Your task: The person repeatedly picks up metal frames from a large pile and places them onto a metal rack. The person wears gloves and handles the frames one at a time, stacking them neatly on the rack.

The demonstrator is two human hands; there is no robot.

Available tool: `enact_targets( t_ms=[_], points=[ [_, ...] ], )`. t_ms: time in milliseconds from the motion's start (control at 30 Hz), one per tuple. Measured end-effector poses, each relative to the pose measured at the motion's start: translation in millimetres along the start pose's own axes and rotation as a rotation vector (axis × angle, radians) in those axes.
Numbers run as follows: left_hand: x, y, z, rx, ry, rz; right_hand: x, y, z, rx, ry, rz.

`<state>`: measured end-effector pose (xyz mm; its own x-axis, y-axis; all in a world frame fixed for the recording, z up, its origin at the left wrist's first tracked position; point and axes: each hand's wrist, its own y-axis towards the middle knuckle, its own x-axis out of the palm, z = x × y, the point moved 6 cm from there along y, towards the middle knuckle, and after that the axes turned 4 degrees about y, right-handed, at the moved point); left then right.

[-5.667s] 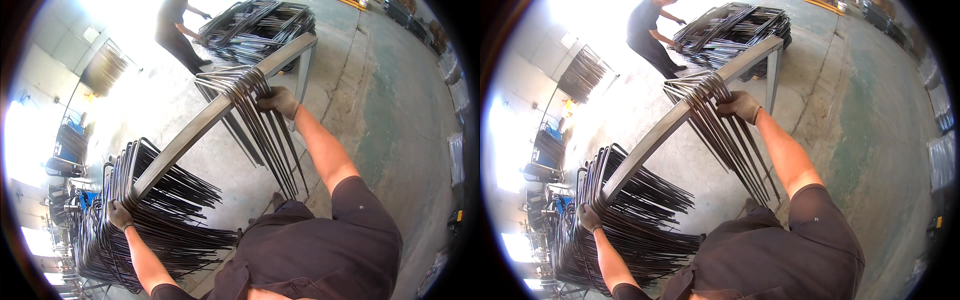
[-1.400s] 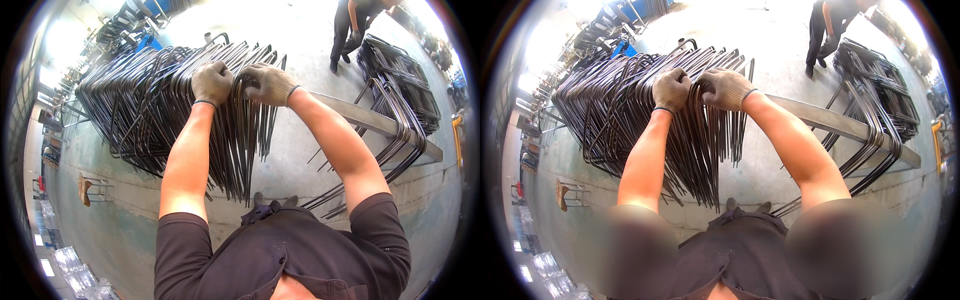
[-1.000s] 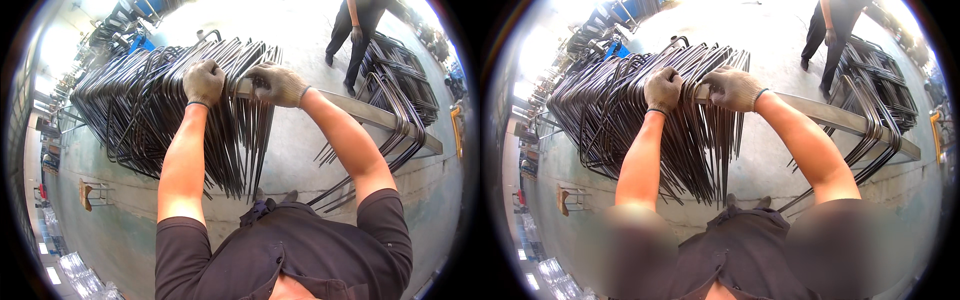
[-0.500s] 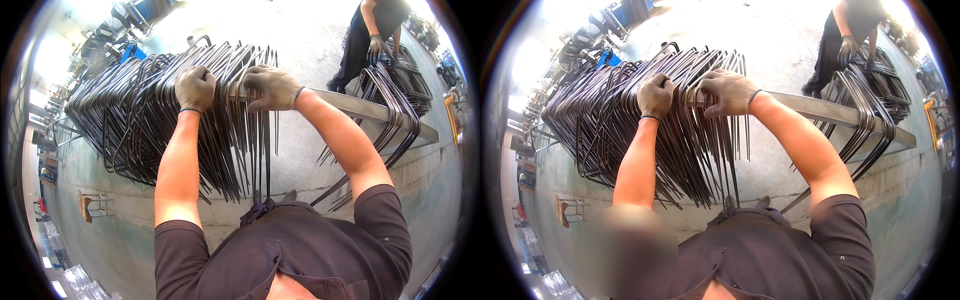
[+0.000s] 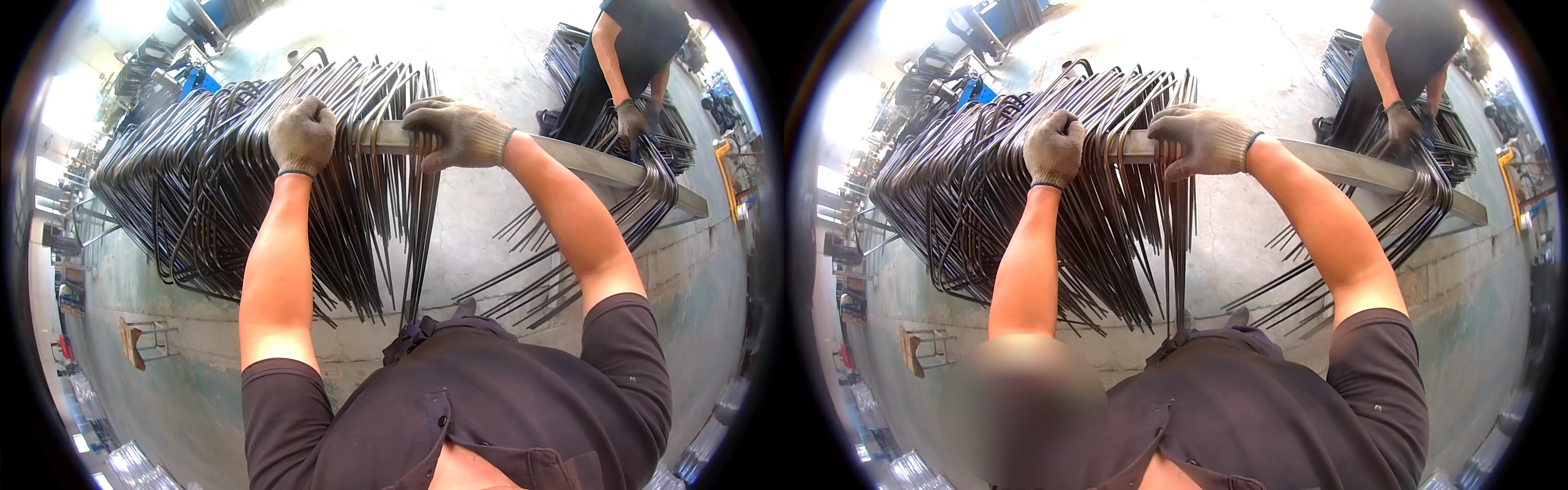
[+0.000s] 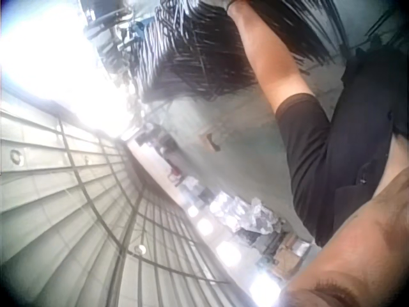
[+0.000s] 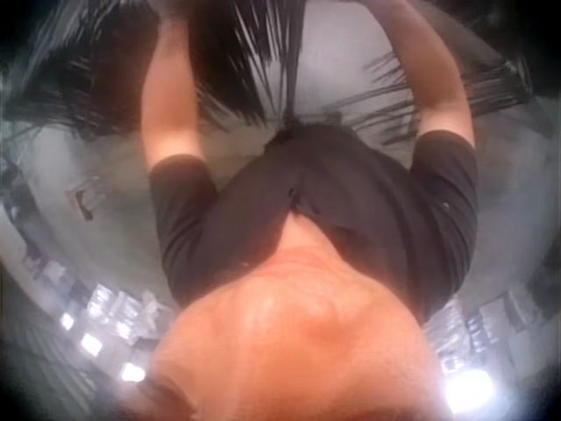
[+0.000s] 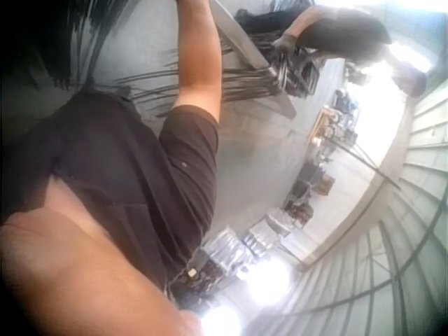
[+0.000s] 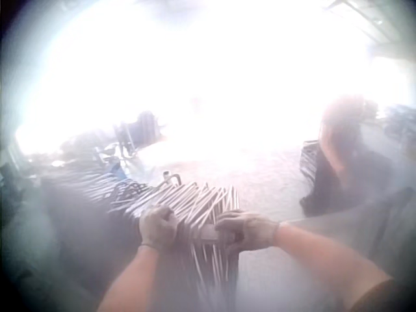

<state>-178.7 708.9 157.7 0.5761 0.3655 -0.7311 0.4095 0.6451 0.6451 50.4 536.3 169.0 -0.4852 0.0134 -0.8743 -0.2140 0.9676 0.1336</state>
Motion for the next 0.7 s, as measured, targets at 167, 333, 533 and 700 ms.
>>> enact_targets(
  t_ms=[167, 333, 533, 700],
  points=[
    [-2.2, 1.7, 2.5, 0.017, -0.037, 0.023, -4.7, -22.1, 10.6, 0.012, -0.006, 0.069],
    [-5.8, 0.6, 2.4, 0.028, -0.022, 0.044, -15.1, -51.6, 22.4, 0.015, 0.011, 0.132],
    [-1.6, 1.7, 0.9, -0.009, -0.001, 0.038, -8.1, -42.8, -6.4, -0.035, -0.236, 0.353],
    [-4.0, 3.2, 5.7, 0.012, -0.012, 0.02, 47.2, 46.5, -57.3, -0.185, -0.177, 0.347]
  ],
)
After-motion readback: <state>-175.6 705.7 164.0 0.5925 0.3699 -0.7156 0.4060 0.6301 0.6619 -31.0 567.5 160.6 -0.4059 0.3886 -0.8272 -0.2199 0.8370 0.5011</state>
